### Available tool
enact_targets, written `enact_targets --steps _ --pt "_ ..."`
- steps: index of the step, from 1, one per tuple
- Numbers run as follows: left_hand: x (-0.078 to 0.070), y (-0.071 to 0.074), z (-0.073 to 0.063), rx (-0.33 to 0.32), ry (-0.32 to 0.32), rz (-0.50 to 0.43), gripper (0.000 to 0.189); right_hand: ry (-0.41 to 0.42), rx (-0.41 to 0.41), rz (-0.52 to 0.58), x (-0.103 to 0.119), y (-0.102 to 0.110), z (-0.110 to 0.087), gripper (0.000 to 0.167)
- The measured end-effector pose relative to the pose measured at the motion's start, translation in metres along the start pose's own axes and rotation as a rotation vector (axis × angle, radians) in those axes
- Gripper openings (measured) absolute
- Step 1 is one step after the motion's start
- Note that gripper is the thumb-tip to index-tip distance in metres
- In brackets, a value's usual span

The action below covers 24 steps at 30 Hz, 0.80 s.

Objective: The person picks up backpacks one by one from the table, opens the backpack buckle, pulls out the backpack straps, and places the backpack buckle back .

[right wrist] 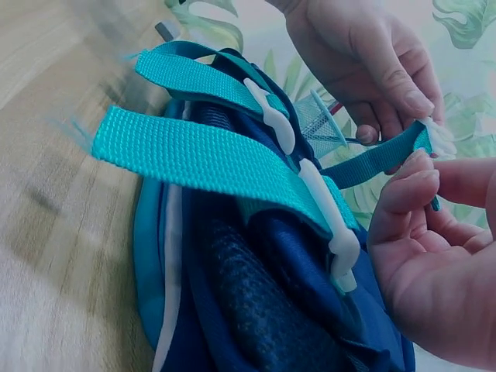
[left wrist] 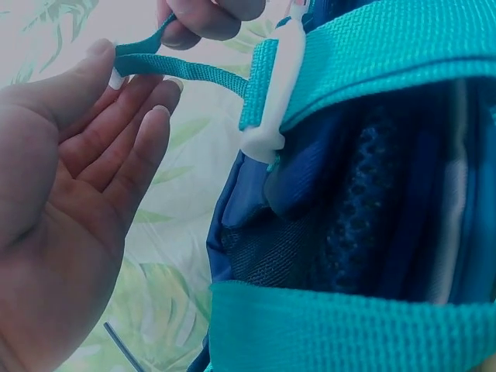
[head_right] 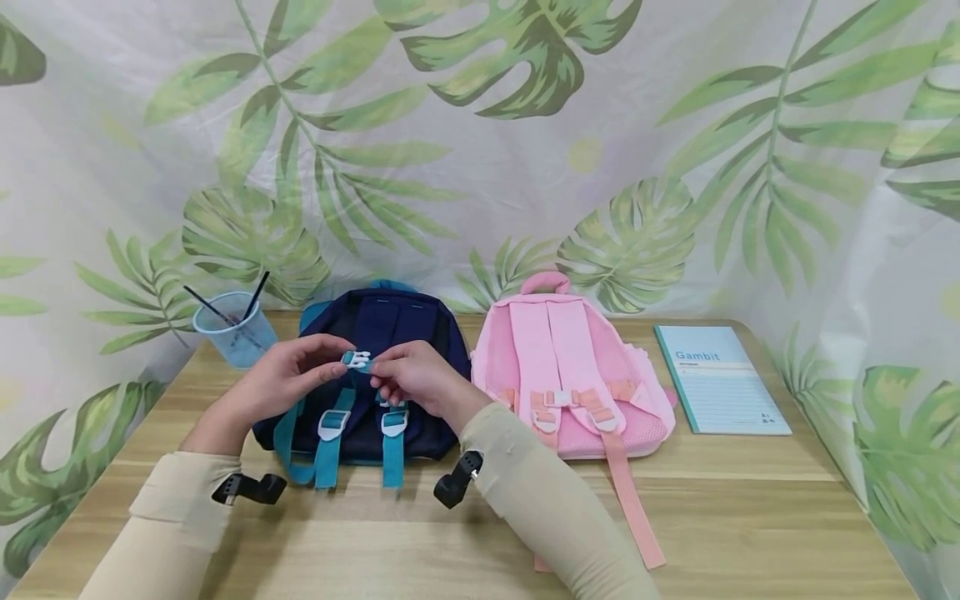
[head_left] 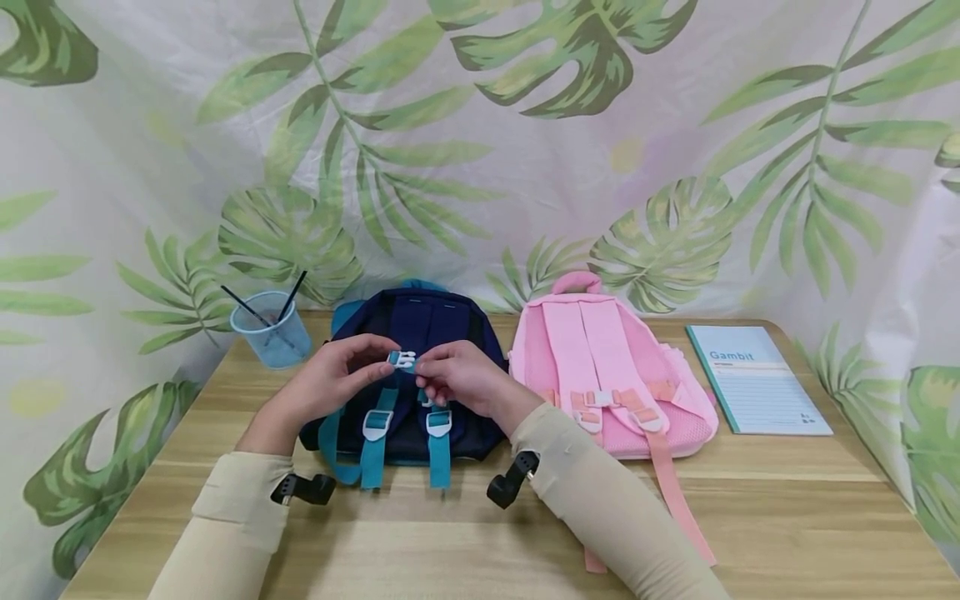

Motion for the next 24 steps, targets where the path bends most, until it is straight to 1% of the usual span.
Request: enact_targets --steps 5,8,13,15,18,21,24 --pt "0.0005 -0.0038 0.0013 0.028 -0.009 -0.007 0.026 0.022 0.022 -0.004 -0.0001 -0.0045 0.0013 0.016" --pt "0.0013 -0.0046 0.0013 0.022 -0.018 0.008 0.024 0.016 0.037 0.007 -0.0008 -0.0057 0.0018 0.016" --pt "0.0017 -0.0042 0.0025 0.003 -0.036 0.02 0.023 -0.039 0.03 0.134 -0.0017 -0.0029 0.0019 0.023" --pt "0.0003 -0.0038 0.0033 0.005 -0.044 0.022 0.022 -0.047 0.026 0.154 -0.0003 -0.0021 0.0018 0.026" --pt "-0.0021 -0.0039 0.004 0.014 -0.048 0.032 0.023 -0.037 0.013 0.094 0.0028 -0.001 -0.0001 0.029" --pt "-0.0028 -0.0053 0.0028 0.032 -0.035 0.031 0.029 -0.023 -0.014 0.019 0.0049 0.0003 -0.002 0.024" --pt "0.0002 -0.0075 0.0007 0.047 -0.008 0.043 0.036 -0.019 -0.026 0.003 0.0054 0.0 -0.0026 0.023"
Point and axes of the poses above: each hand's wrist, its own z-axis towards the middle knuckle, its own y-axis out of the back of the hand, x = y × z, the point moved 6 cm from there along z, towards the middle knuckle, and after that the axes turned 6 degrees about -x, right-handed, at the moved point
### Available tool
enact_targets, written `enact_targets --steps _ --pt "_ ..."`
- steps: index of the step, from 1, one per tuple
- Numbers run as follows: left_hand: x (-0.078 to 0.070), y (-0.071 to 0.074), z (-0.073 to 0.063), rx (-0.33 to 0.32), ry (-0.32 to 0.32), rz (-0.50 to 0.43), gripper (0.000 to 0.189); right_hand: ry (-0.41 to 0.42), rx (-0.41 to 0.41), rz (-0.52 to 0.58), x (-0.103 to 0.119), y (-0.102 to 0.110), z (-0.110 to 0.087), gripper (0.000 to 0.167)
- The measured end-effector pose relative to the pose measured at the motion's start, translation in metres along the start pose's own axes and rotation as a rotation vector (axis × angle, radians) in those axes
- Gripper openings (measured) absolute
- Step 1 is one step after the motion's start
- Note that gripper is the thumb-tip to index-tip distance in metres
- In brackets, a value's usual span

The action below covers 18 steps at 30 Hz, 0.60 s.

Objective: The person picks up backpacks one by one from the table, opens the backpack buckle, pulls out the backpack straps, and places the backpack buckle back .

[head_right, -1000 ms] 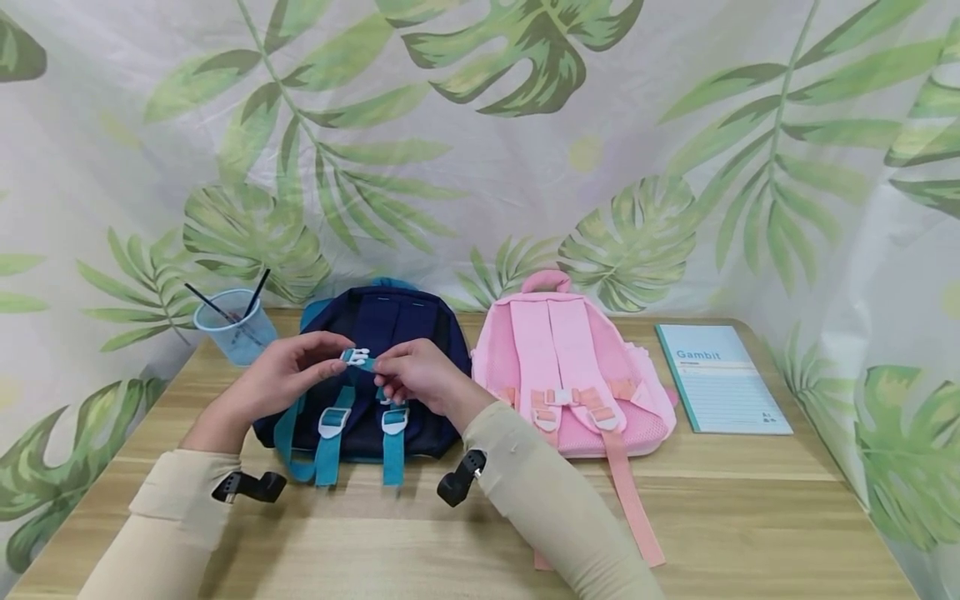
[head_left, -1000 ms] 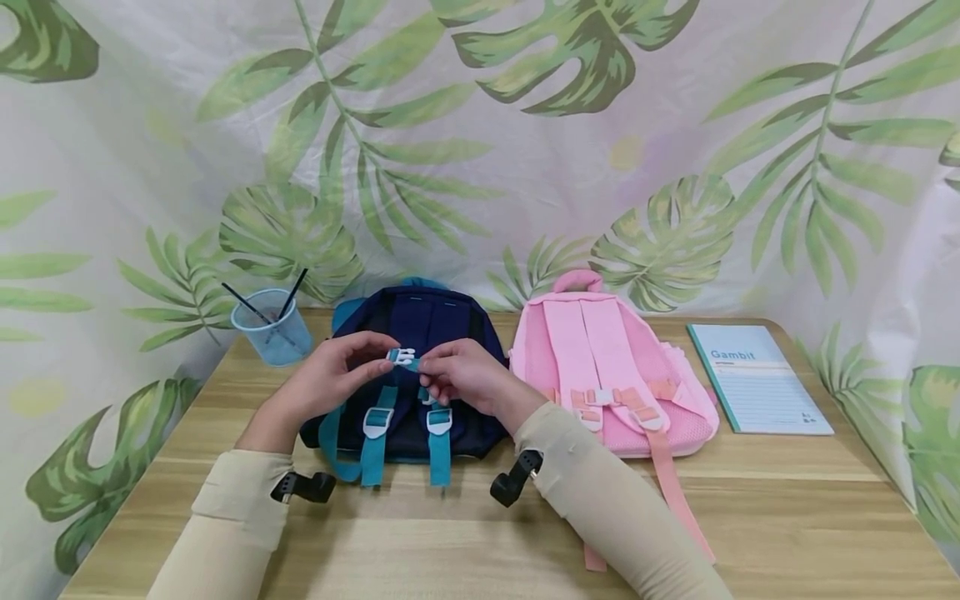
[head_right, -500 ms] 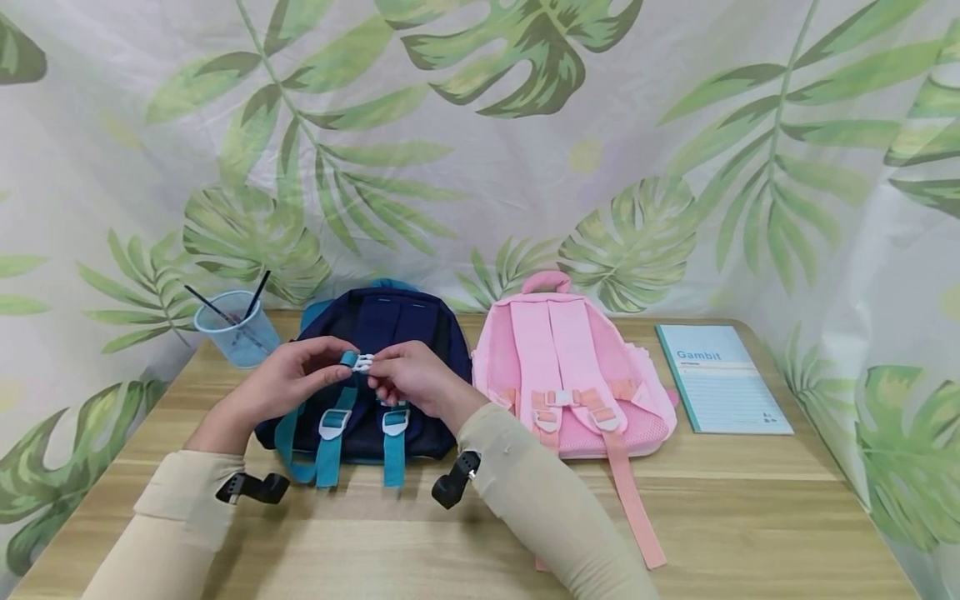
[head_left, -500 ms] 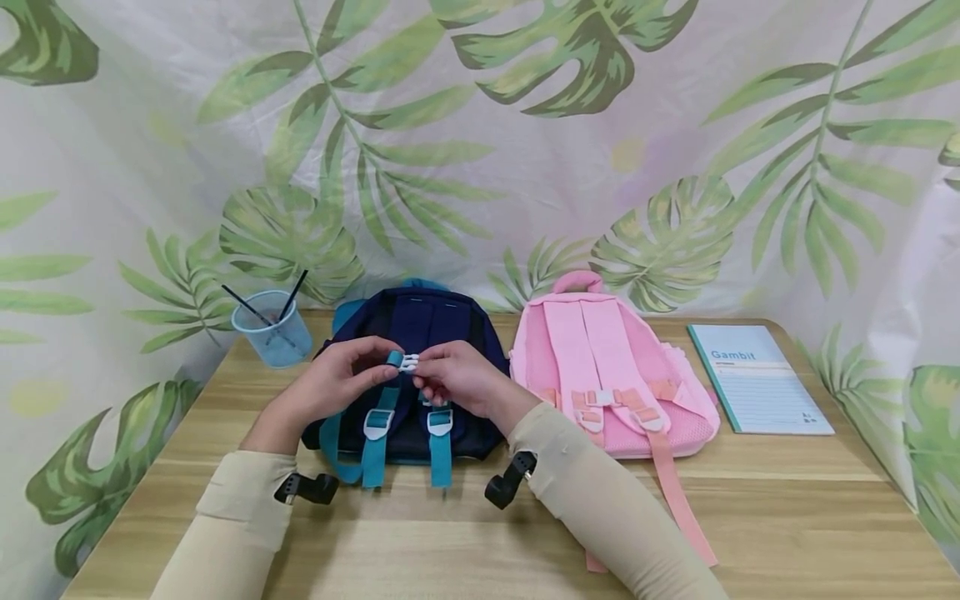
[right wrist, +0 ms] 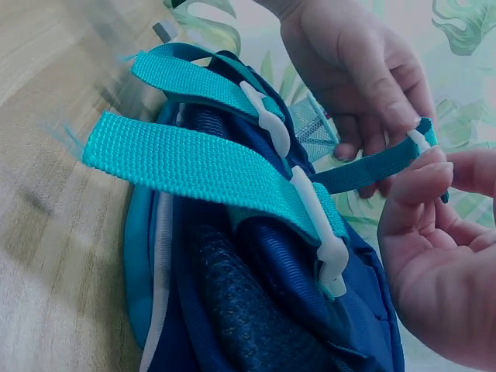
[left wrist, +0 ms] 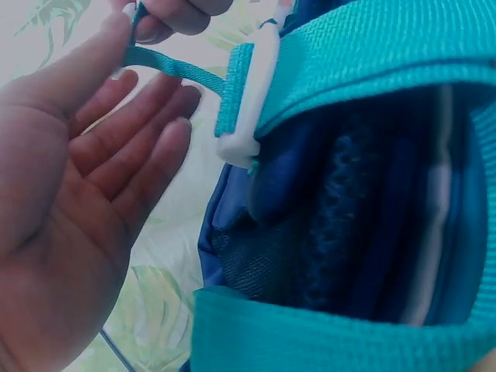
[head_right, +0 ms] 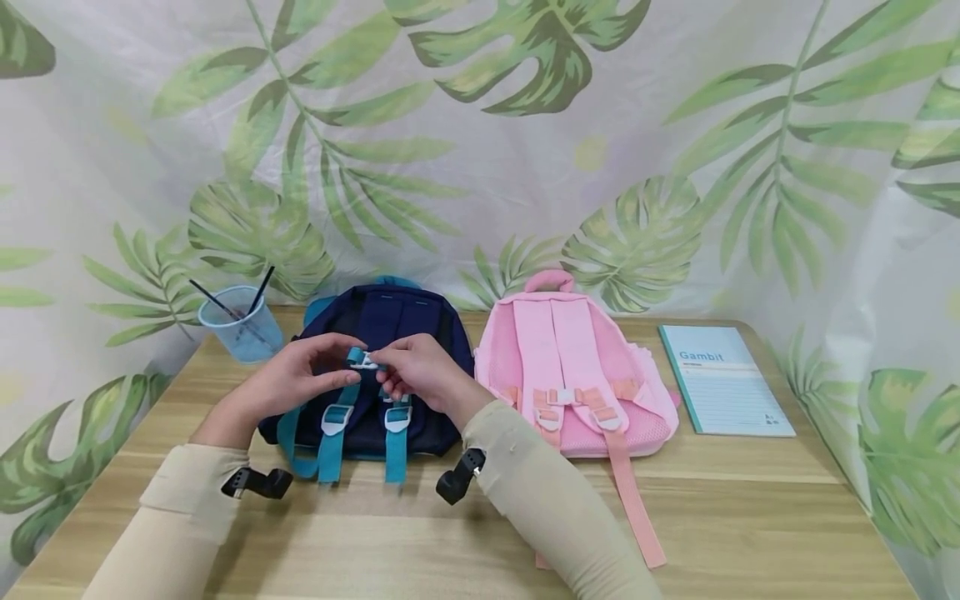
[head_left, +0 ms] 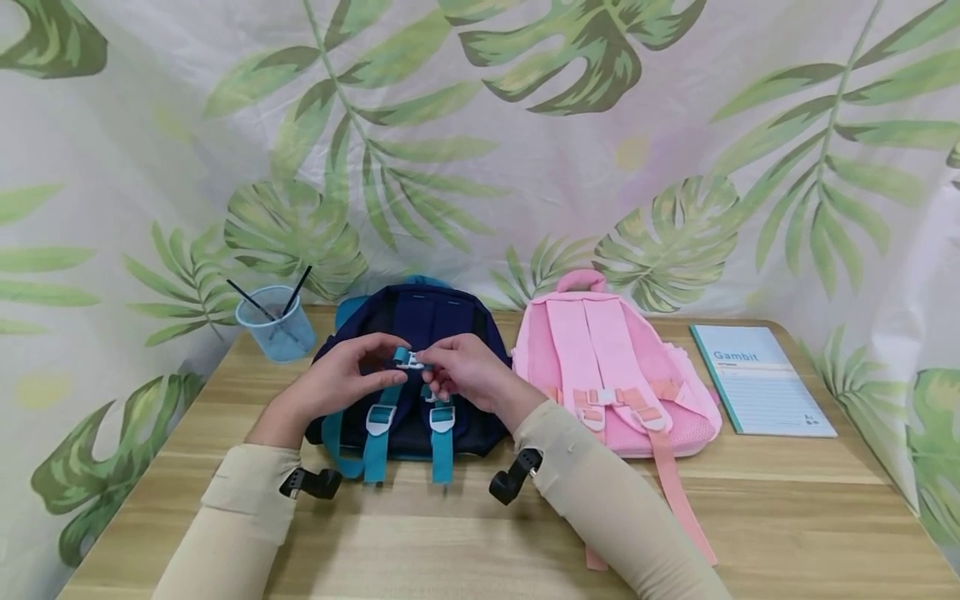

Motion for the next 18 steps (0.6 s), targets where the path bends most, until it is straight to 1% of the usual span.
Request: enact_targets --steps 2,6,10,14,18 --pt "0.0029 -0.0031 0.0004 0.012 0.015 0.01 0.036 0.005 -0.001 0.004 -0.0002 0.0005 -0.0002 0.022" --pt "0.0085 -0.0078 -0.0002 0.024 0.028 0.024 0.027 0.006 0.001 0.016 -0.0013 -0.0006 0.0002 0.021" --pt "0.0101 -0.0098 -0.0007 0.019 0.024 0.029 0.021 0.003 0.003 0.034 -0.0027 -0.0005 0.0006 0.02" --pt "0.0102 -0.0098 -0.0014 0.007 0.021 0.047 0.02 0.013 0.011 0.046 -0.0019 0.0 0.0001 0.021" --pt "0.0087 -0.0101 0.0003 0.003 0.003 0.059 0.02 0.031 0.021 0.053 0.0021 0.001 -0.0021 0.022"
Point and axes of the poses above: each hand's wrist, its own z-axis towards the middle knuckle, its own y-axis out of the back of the hand, x = y × z, the point moved 6 cm from there along z, towards the middle knuckle, and after that the axes turned 6 degrees about -x, right-handed, at the moved point
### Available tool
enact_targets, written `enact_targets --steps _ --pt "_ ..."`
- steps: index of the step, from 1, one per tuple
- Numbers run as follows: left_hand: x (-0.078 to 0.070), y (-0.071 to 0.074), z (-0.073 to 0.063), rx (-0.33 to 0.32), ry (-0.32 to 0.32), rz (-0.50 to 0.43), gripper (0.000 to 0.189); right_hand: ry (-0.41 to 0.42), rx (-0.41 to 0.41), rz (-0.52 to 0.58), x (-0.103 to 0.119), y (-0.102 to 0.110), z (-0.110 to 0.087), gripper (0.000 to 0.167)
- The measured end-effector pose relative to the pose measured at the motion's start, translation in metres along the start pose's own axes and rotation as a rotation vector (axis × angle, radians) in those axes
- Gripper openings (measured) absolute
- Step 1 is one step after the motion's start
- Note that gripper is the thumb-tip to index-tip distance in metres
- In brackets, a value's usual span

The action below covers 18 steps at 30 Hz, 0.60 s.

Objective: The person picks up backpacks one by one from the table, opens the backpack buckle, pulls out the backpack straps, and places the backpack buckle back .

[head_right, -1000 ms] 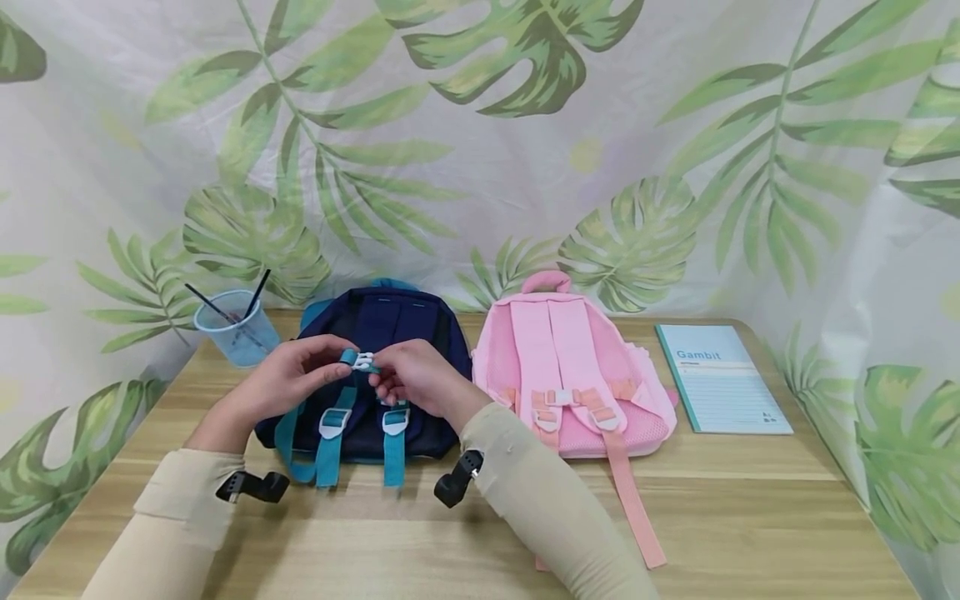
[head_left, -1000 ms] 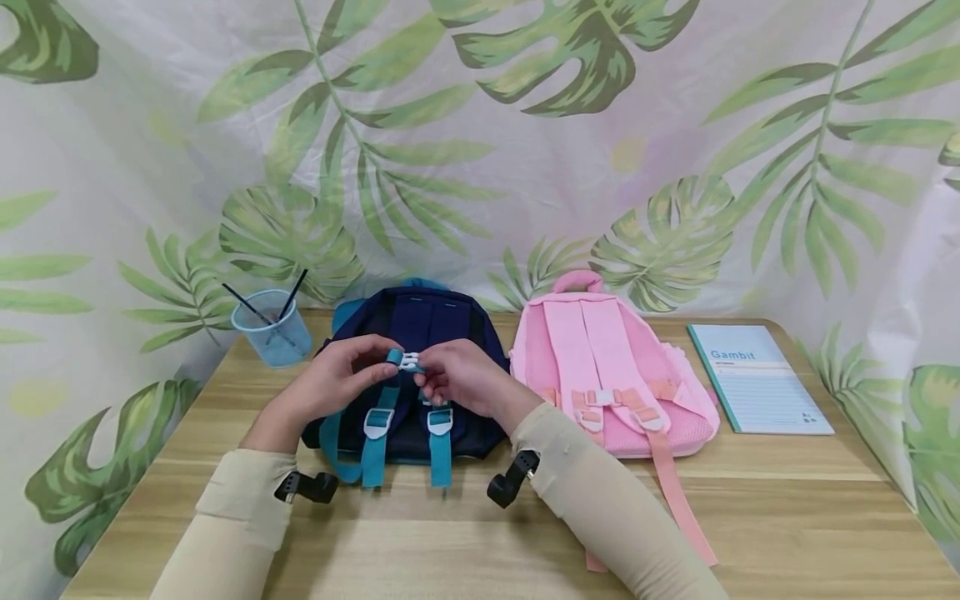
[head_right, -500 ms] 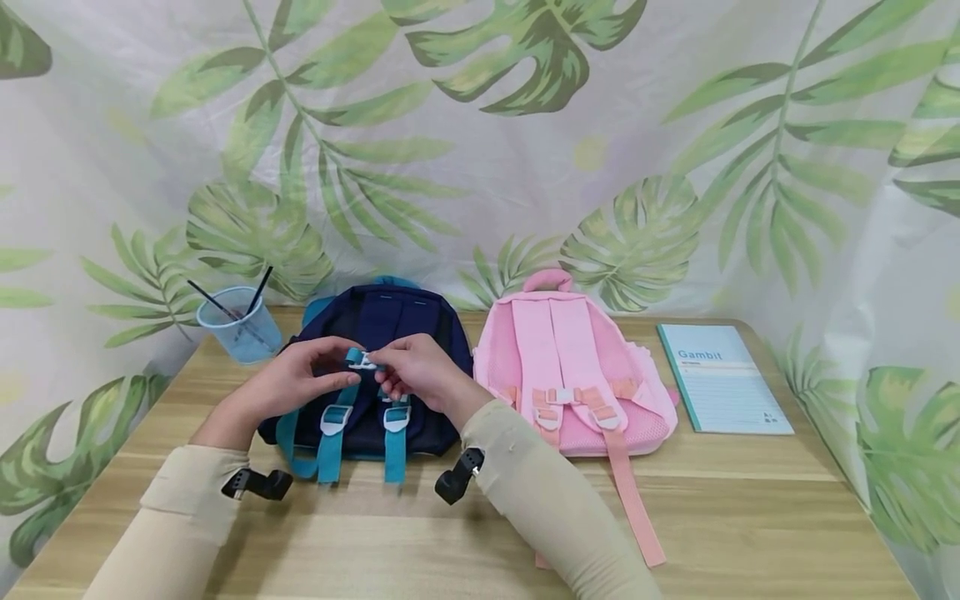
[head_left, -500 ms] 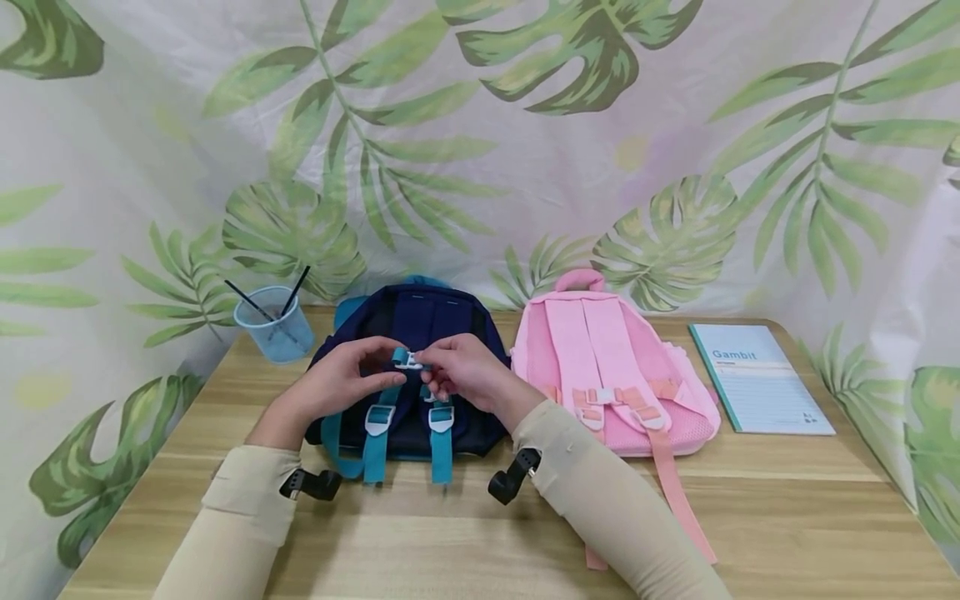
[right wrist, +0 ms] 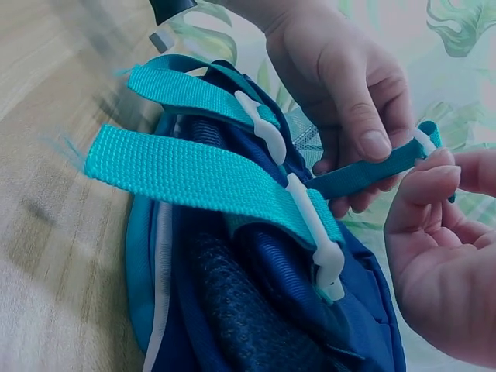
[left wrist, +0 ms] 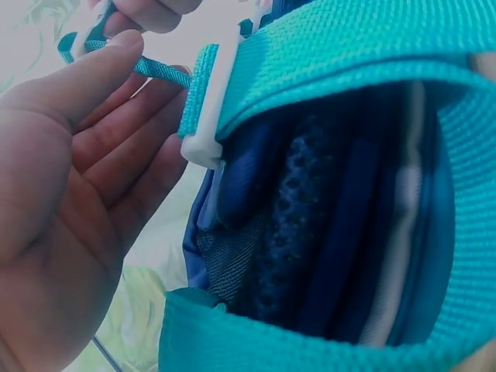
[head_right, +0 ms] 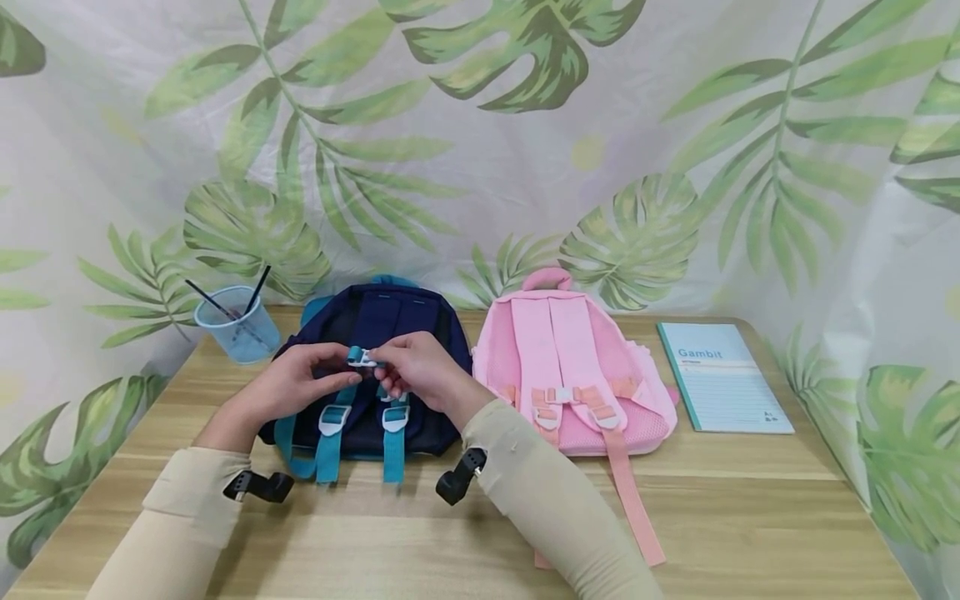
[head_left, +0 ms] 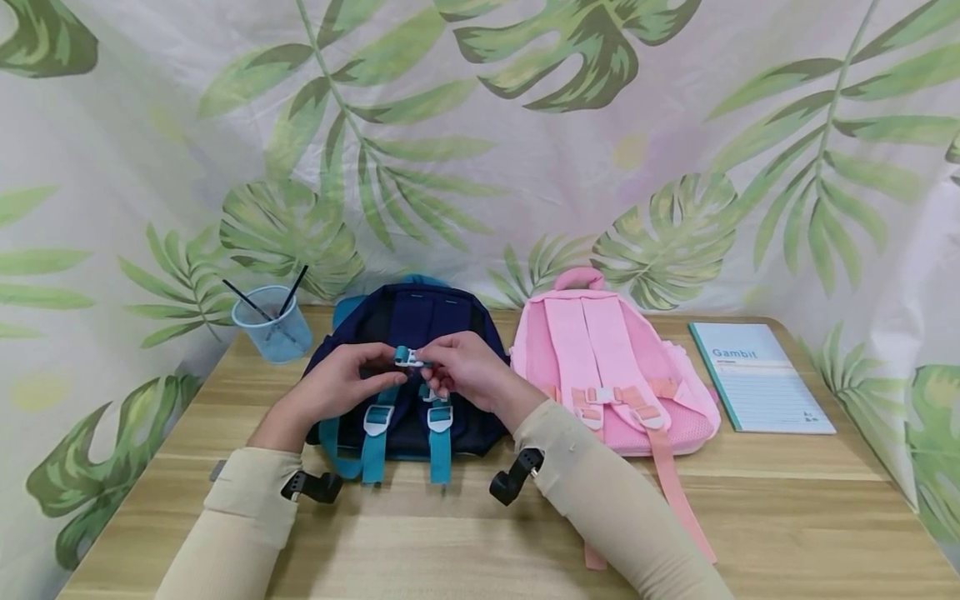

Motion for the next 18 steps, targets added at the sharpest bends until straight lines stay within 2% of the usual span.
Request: enact_targets --steps 9,13,18 --pt "0.0 -0.004 0.001 0.024 -0.022 0.012 0.016 0.063 0.0 0.019 0.011 0.001 -0.003 0.024" --pt "0.002 -0.005 0.0 0.023 -0.026 0.017 0.016 0.065 0.002 0.016 0.012 0.002 -0.004 0.021" --pt "0.003 -0.003 -0.001 0.01 -0.025 0.019 0.015 0.065 0.015 0.021 0.013 0.0 -0.005 0.026"
Point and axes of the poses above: each hand's wrist, its own z-axis towards the middle knuckle, its own y-axis out of the back of the hand, x = y × z, the point moved 6 cm from there along z, towards the middle knuckle, and after that the axes turned 6 degrees about -x, right-handed, at the moved point
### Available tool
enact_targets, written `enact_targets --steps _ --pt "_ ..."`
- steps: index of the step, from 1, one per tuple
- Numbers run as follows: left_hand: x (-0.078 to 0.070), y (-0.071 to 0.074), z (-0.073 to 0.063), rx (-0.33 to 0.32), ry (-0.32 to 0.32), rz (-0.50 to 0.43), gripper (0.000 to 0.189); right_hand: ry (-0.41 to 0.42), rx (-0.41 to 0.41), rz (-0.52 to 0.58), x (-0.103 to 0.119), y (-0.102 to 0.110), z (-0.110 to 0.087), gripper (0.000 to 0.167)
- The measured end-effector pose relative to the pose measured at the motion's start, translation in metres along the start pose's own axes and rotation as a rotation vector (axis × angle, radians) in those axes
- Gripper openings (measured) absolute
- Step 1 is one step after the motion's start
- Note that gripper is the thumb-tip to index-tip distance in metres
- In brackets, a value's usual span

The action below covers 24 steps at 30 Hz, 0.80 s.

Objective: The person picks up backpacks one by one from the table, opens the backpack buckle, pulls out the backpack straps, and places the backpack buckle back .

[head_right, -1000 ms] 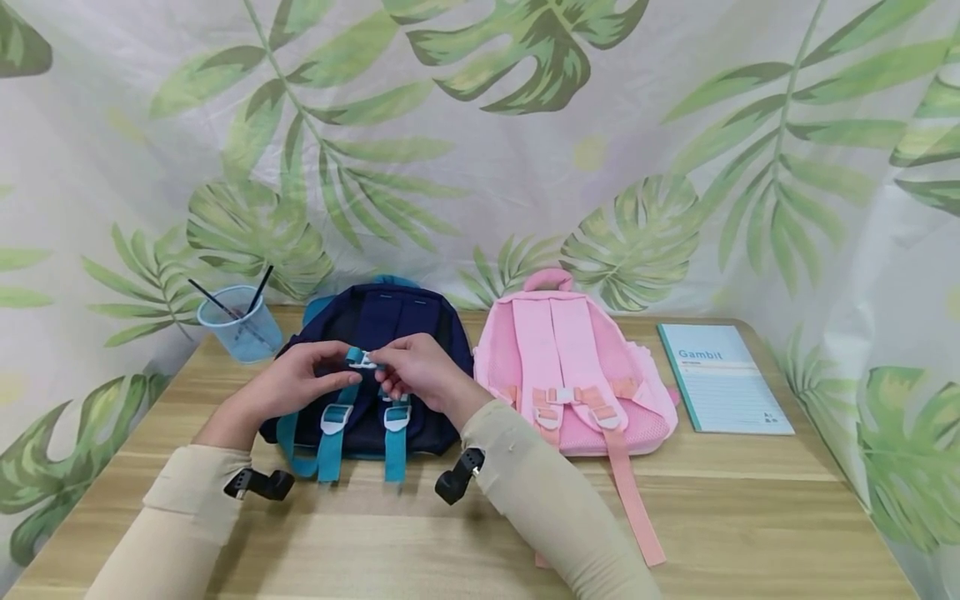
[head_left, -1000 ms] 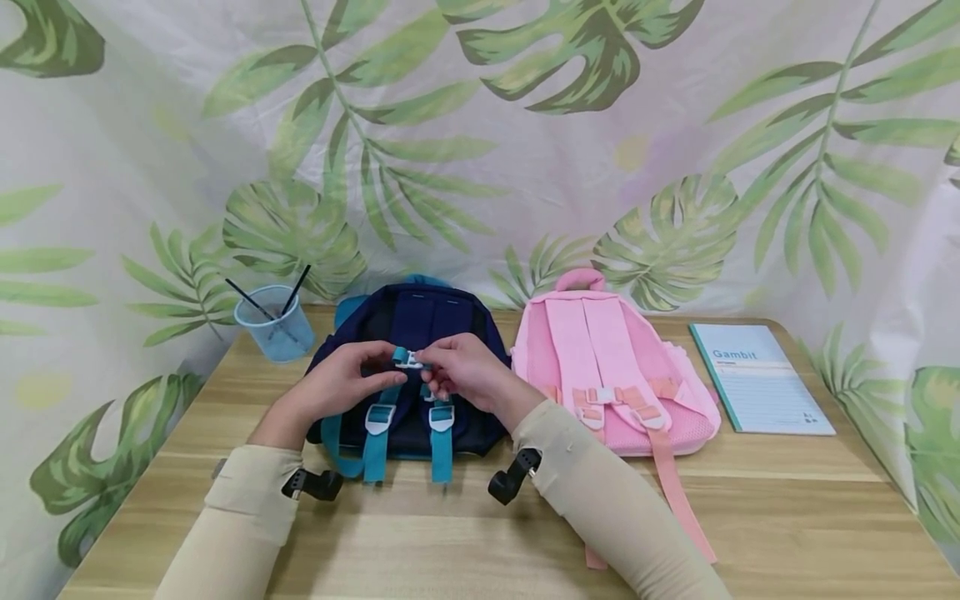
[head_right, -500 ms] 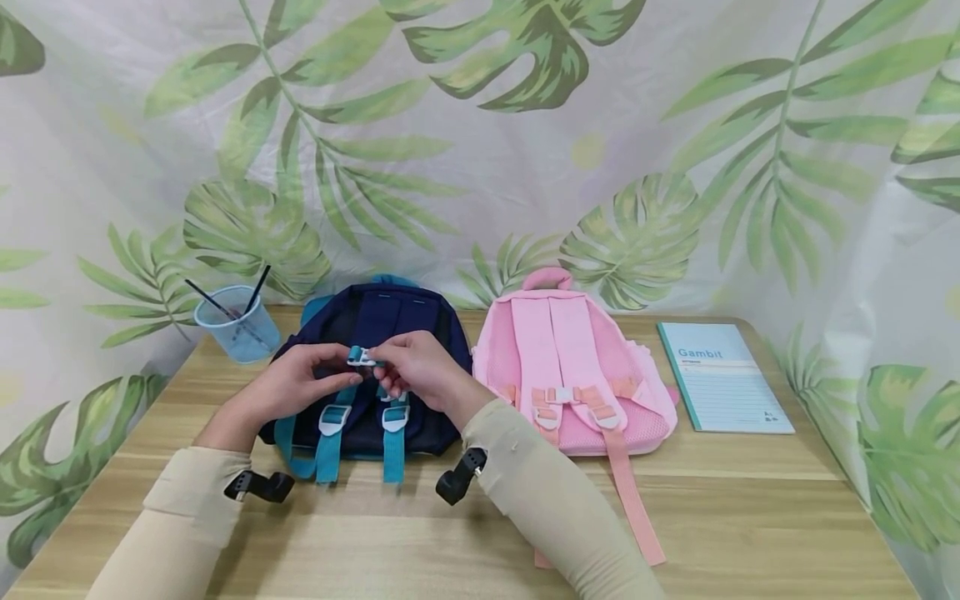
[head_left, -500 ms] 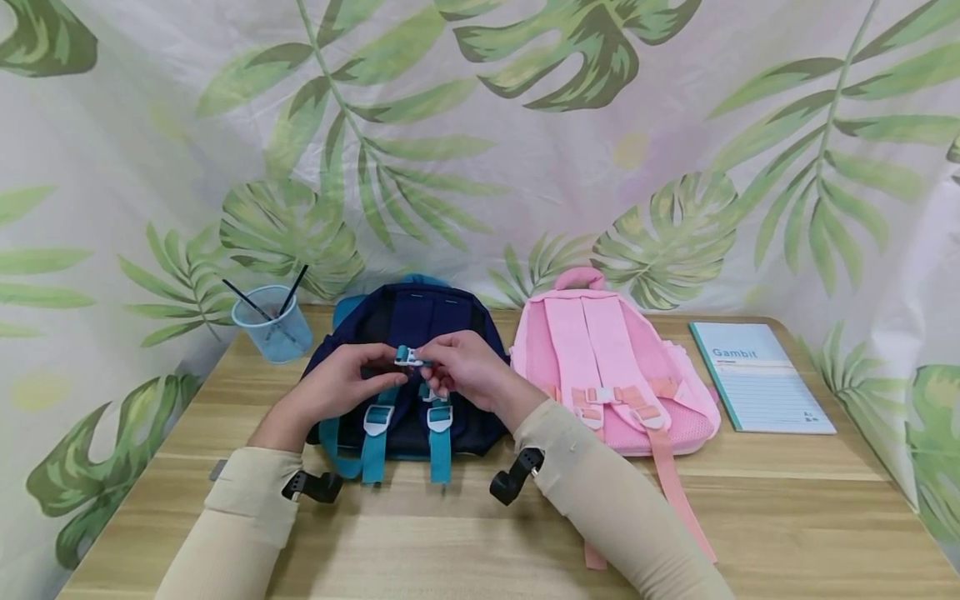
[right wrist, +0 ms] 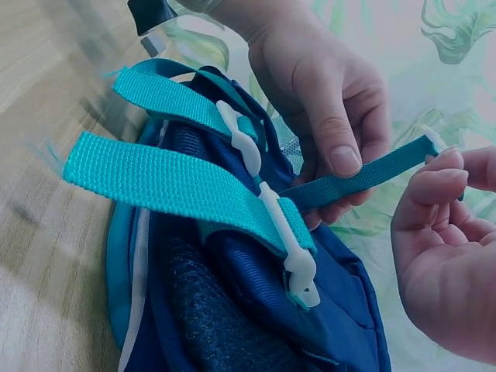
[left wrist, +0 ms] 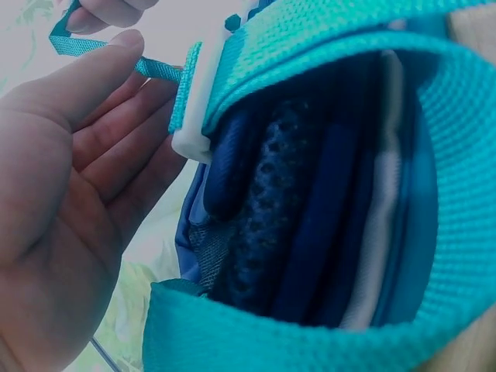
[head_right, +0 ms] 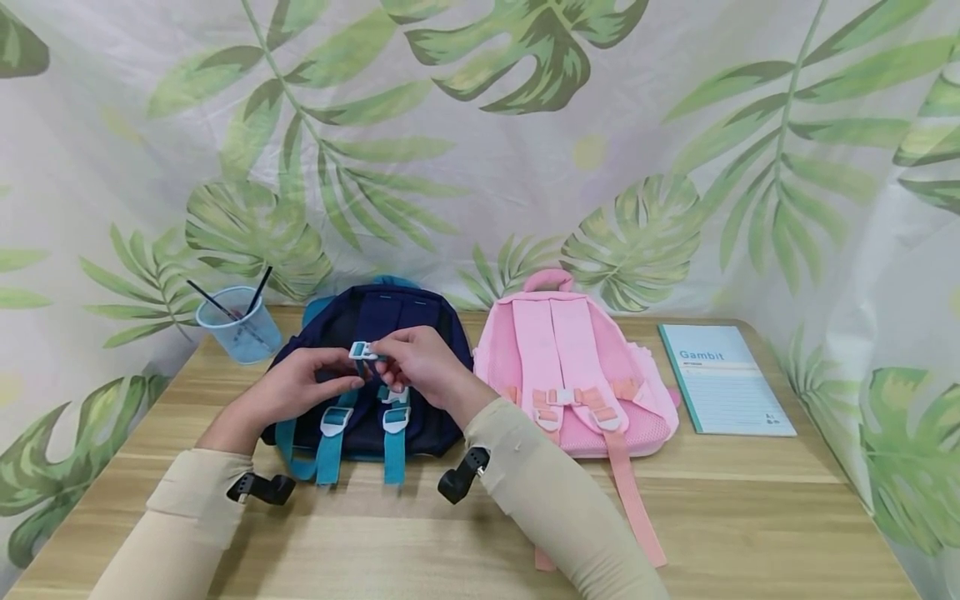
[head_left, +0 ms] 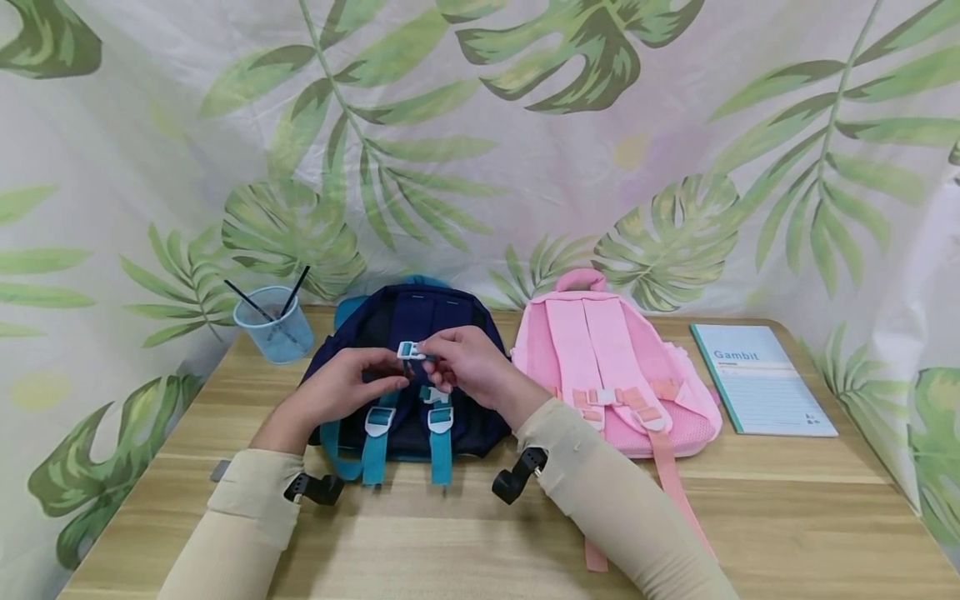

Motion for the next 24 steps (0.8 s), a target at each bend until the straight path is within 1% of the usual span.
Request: enact_targets --steps 3,8,10,13,16,18,22,24 --pt "0.0 0.001 0.0 -0.005 0.003 0.0 0.015 0.002 -0.002 -0.003 0.0 0.0 0.0 0.027" --pt "0.0 0.002 -0.001 -0.022 0.009 -0.015 0.018 -0.004 -0.013 -0.004 -0.002 0.001 0.0 0.022" --pt "0.0 0.004 -0.002 -0.046 0.018 -0.021 0.021 -0.007 -0.013 -0.003 -0.003 0.001 0.001 0.021" --pt "-0.002 0.009 -0.003 -0.1 0.01 -0.064 0.028 -0.009 -0.013 -0.003 -0.006 0.002 0.002 0.021" --pt "-0.007 0.014 -0.002 -0.159 -0.029 -0.112 0.032 -0.003 -0.017 -0.007 -0.007 0.002 0.002 0.022" --pt "-0.01 0.017 -0.002 -0.183 -0.06 -0.136 0.033 0.0 -0.016 -0.014 -0.006 0.002 0.002 0.024" --pt "-0.018 0.019 -0.001 -0.205 -0.124 -0.132 0.027 0.0 0.003 -0.025 -0.006 0.001 0.001 0.033" --pt "-0.02 0.02 0.0 -0.217 -0.144 -0.125 0.024 -0.007 0.007 -0.004 -0.007 0.002 0.001 0.035"
Point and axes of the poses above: each hand's wrist, its own z-axis towards the middle knuckle, its own y-axis out of the back of the hand, x = y × z, the point moved 6 cm from there along z, towards the middle knuckle, and after that the axes turned 6 degrees about -x, right-handed, at the moved point
